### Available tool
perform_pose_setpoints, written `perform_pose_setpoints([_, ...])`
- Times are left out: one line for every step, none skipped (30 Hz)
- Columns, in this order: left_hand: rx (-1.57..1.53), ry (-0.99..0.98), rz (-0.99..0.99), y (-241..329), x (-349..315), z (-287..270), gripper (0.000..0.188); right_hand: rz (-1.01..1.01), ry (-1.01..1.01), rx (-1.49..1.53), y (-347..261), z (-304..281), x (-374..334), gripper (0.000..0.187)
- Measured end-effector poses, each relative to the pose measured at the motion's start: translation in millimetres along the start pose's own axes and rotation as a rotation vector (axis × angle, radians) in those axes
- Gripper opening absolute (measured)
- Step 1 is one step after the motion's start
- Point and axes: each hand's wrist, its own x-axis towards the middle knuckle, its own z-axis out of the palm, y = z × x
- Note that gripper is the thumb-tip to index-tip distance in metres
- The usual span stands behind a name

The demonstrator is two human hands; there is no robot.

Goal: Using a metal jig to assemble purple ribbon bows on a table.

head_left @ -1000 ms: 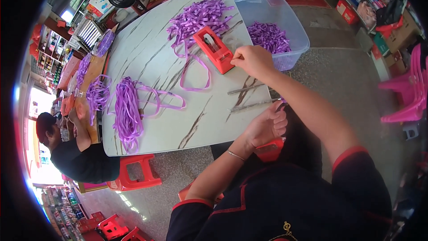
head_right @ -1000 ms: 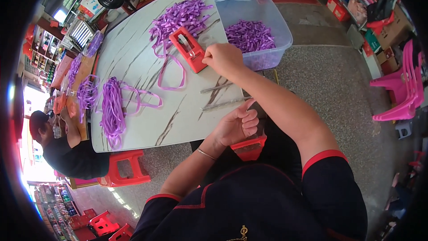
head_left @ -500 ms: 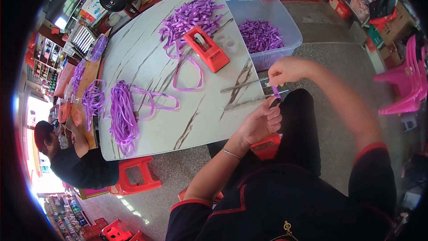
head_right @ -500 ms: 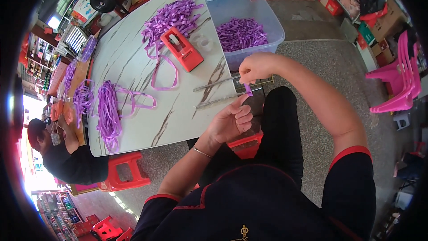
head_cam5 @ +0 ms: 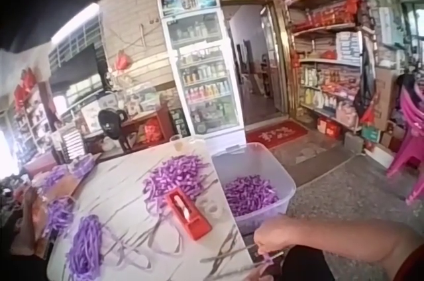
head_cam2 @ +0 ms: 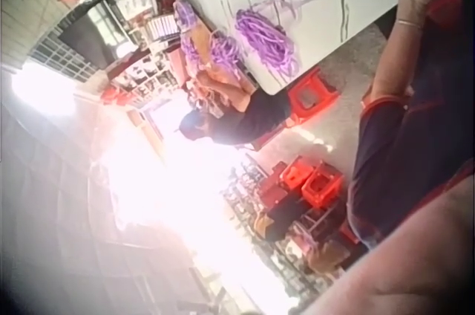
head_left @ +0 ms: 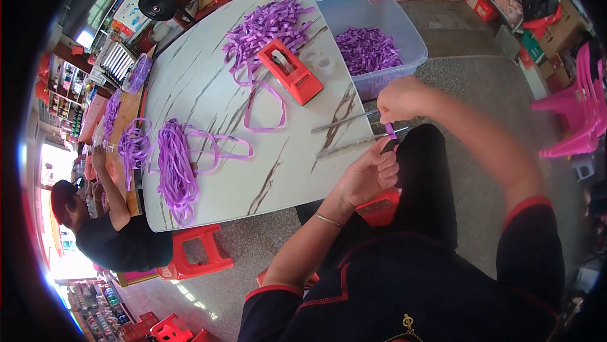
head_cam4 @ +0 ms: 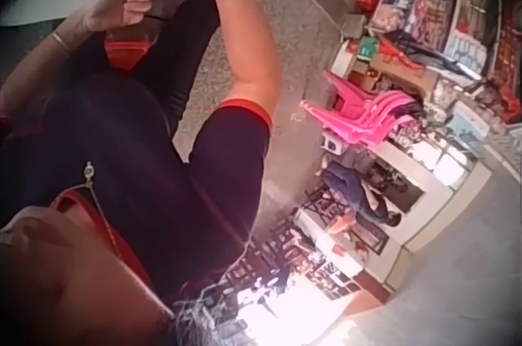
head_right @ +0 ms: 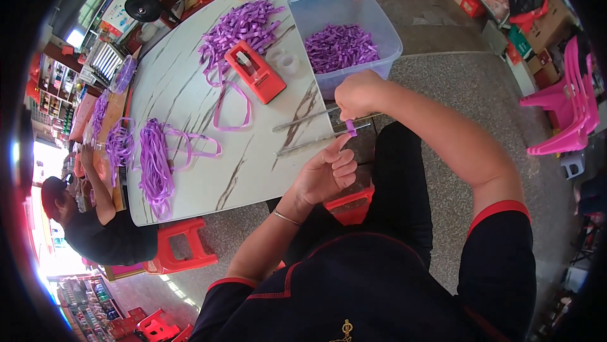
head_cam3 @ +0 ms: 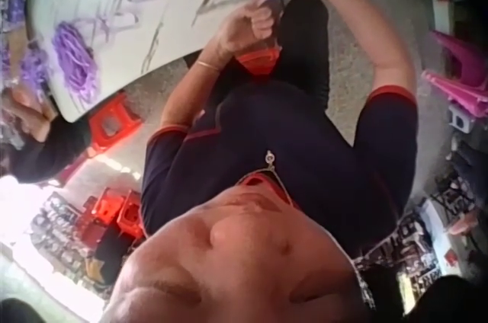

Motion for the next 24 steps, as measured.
perform_pose_setpoints([-0.007,0.004,0.0,0.0,0.1,-0.3,0.039,0.03,-0.009,-0.025,-1.2,0.0,0.5,0.023])
perform_pose_setpoints([-0.007,0.005,-0.001,0.1,0.0,-0.3,0.039,0.061,-0.019,-0.051,-2.1,-0.1,1.1,0.023])
perform_pose_setpoints([-0.004,0.005,0.001,0.4,0.0,-0.1,0.04,0.062,-0.019,-0.049,-2.6,-0.3,1.8,0.023])
perform_pose_setpoints([-0.001,0.004,0.003,0.4,-0.1,0.1,0.04,0.087,-0.024,-0.062,-3.1,-0.2,2.2,0.023])
perform_pose_setpoints([-0.001,0.006,0.001,0.5,0.0,0.6,0.04,0.111,-0.029,-0.075,-3.2,0.0,2.3,0.023])
perform_pose_setpoints([-0.003,0.004,-0.001,0.8,0.2,1.1,0.04,0.112,-0.029,-0.073,-2.3,-0.5,1.9,0.023])
perform_pose_setpoints([-0.005,0.003,-0.002,1.1,0.2,1.4,0.041,0.102,-0.011,-0.047,-1.2,-2.3,1.4,0.029])
perform_pose_setpoints([-0.005,0.004,-0.003,1.1,0.1,1.0,0.041,0.092,0.006,-0.02,-0.4,-3.1,1.0,0.034])
perform_pose_setpoints([-0.01,0.003,-0.003,1.0,-0.2,0.1,0.041,0.092,0.006,-0.019,-0.9,-1.8,0.3,0.034])
perform_pose_setpoints([-0.016,0.0,-0.003,0.9,0.8,-0.5,0.042,0.075,0.086,-0.092,-0.8,0.3,-1.3,0.035])
perform_pose_setpoints([-0.015,-0.001,-0.004,0.9,0.9,-0.3,0.042,0.057,0.166,-0.165,0.5,2.1,-2.1,0.036])
perform_pose_setpoints([-0.017,-0.003,-0.002,1.0,0.2,0.4,0.042,0.058,0.166,-0.165,3.9,3.9,-2.6,0.036])
perform_pose_setpoints([-0.018,-0.006,0.0,1.2,-0.5,1.3,0.043,0.059,0.242,-0.129,8.8,5.8,-4.2,0.039])
perform_pose_setpoints([-0.017,-0.007,-0.001,1.1,-0.7,1.5,0.043,0.06,0.317,-0.093,14.8,8.7,-5.5,0.042])
perform_pose_setpoints([-0.024,0.005,-0.001,0.9,-1.0,1.5,0.043,0.061,0.318,-0.093,23.6,15.9,-4.0,0.042])
perform_pose_setpoints([-0.029,0.017,0.0,1.1,-1.2,1.8,0.044,0.063,0.359,0.185,35.3,28.2,0.3,0.039])
perform_pose_setpoints([-0.028,0.017,0.002,1.6,-1.6,1.2,0.044,0.061,0.393,0.463,45.7,42.3,5.1,0.037])
perform_pose_setpoints([-0.027,0.006,-0.002,0.9,-0.3,1.2,0.044,0.066,0.393,0.462,57.7,61.1,7.4,0.037])
perform_pose_setpoints([-0.025,-0.008,-0.009,-0.3,2.6,2.3,0.044,0.13,0.364,1.047,71.1,81.2,8.9,0.033])
perform_pose_setpoints([-0.025,0.001,0.001,0.3,0.5,0.6,0.044,0.174,0.296,1.638,68.7,86.2,13.7,0.031])
perform_pose_setpoints([-0.014,0.01,0.013,0.7,-1.4,-0.4,0.045,0.227,0.232,1.811,57.7,99.3,14.1,0.026])
perform_pose_setpoints([-0.002,0.01,0.012,0.9,-1.1,0.6,0.045,0.228,0.234,1.813,50.7,114.7,16.4,0.026])
perform_pose_setpoints([0.0,0.005,0.002,0.5,1.7,2.9,0.045,0.141,0.072,2.093,48.4,137.8,24.6,0.023])
perform_pose_setpoints([0.009,0.015,0.0,0.6,2.3,5.4,0.047,0.035,-0.116,2.362,44.9,155.1,30.8,0.02])
